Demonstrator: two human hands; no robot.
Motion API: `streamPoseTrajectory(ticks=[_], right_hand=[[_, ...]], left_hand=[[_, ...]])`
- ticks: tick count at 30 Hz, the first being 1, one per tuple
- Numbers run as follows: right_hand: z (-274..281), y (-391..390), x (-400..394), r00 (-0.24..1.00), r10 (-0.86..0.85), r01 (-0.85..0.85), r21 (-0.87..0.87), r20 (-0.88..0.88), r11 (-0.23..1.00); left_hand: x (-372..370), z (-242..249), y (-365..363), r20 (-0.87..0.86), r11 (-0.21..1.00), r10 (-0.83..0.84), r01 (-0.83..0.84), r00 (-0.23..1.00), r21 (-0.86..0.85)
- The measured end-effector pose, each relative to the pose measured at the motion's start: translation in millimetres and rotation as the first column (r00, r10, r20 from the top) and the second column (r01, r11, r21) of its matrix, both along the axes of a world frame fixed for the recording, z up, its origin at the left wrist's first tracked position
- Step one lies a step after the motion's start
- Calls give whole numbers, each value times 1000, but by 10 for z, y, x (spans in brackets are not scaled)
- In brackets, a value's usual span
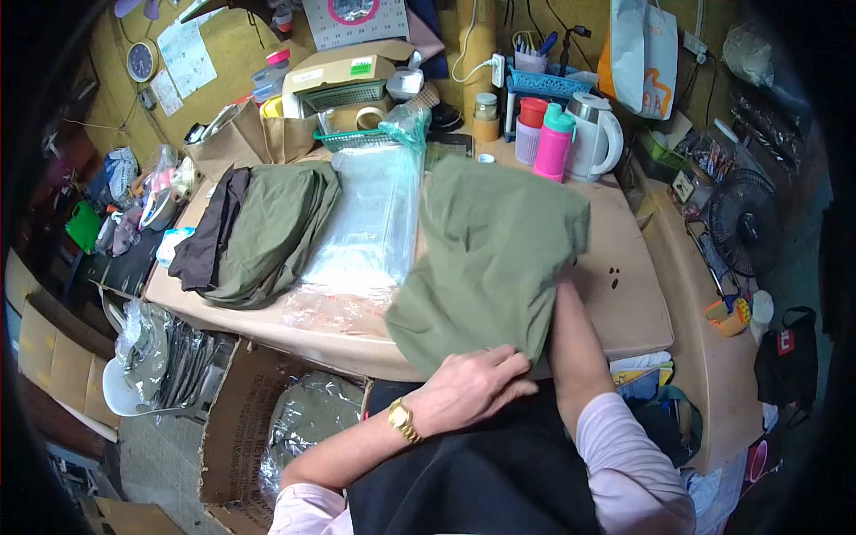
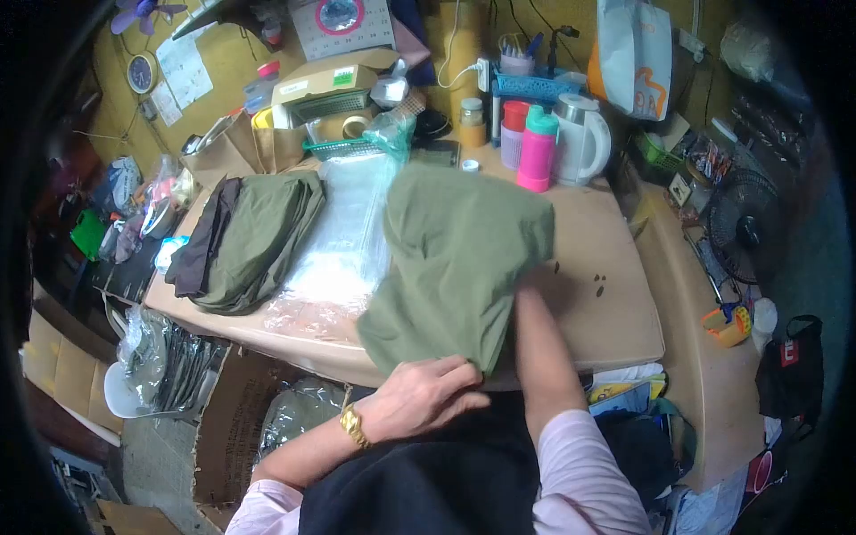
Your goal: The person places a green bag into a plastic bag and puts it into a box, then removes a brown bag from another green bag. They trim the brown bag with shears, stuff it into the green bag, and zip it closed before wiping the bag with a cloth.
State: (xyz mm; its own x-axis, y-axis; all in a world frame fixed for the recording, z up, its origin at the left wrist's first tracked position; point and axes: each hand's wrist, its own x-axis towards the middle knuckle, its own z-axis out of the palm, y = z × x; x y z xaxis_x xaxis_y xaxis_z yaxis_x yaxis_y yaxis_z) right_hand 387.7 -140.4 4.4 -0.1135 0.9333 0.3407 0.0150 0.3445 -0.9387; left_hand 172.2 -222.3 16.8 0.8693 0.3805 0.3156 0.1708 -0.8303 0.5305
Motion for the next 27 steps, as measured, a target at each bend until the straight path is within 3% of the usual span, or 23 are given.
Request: streamPoseTrajectory(ticks=[1, 3, 5, 6, 8, 12, 14, 17, 18, 19, 21, 25, 27], right_hand=[[42, -110, 46, 1000, 18, -19, 3, 16, 1000], [73, -400, 57, 995, 98, -98, 3, 17, 995], [-53, -671, -69, 988, 145, -145, 3, -48, 989], [-129, -774, -159, 988, 121, -122, -1, -92, 993], [-221, -754, -243, 988, 87, -88, -5, -130, 996], [-348, -843, -326, 981, 44, -47, -13, -188, 999], [-393, -881, -357, 979, 27, -32, -22, -201, 999], [-439, -907, -391, 977, 2, -8, -30, -215, 1000], [-456, -914, -398, 976, -3, -4, -32, -218, 999], [-472, -919, -412, 976, -4, -3, -34, -219, 999], [-507, -924, -439, 975, -12, 4, -37, -223, 999], [-567, -948, -479, 975, -27, 17, -46, -222, 999], [-594, -944, -499, 975, -26, 15, -51, -221, 999]], left_hand=[[-84, 77, 24, 8, 1000, -1, 1, 1000, 4], [-253, 180, 115, 371, 964, 197, -248, 908, 95], [-411, 115, 379, 449, 937, 347, -318, 823, -142], [-387, 158, 437, 444, 936, 351, -312, 824, -160], [-325, 292, 588, 437, 923, 309, -156, 845, -350], [-52, 104, 549, 420, 941, 146, 5, 895, -339], [30, 50, 465, 470, 902, 12, 193, 883, -386], [83, -69, 507, 373, 849, -18, 211, 928, -484], [101, -146, 526, 531, 673, 20, 381, 847, -634], [107, -210, 524, 534, 676, 38, 371, 845, -636], [95, -261, 518, 548, 299, 196, 482, 813, -823], [251, -625, 662, 347, 394, 134, 272, 928, -878], [460, -836, 621, 346, 604, 126, 205, 930, -770]])
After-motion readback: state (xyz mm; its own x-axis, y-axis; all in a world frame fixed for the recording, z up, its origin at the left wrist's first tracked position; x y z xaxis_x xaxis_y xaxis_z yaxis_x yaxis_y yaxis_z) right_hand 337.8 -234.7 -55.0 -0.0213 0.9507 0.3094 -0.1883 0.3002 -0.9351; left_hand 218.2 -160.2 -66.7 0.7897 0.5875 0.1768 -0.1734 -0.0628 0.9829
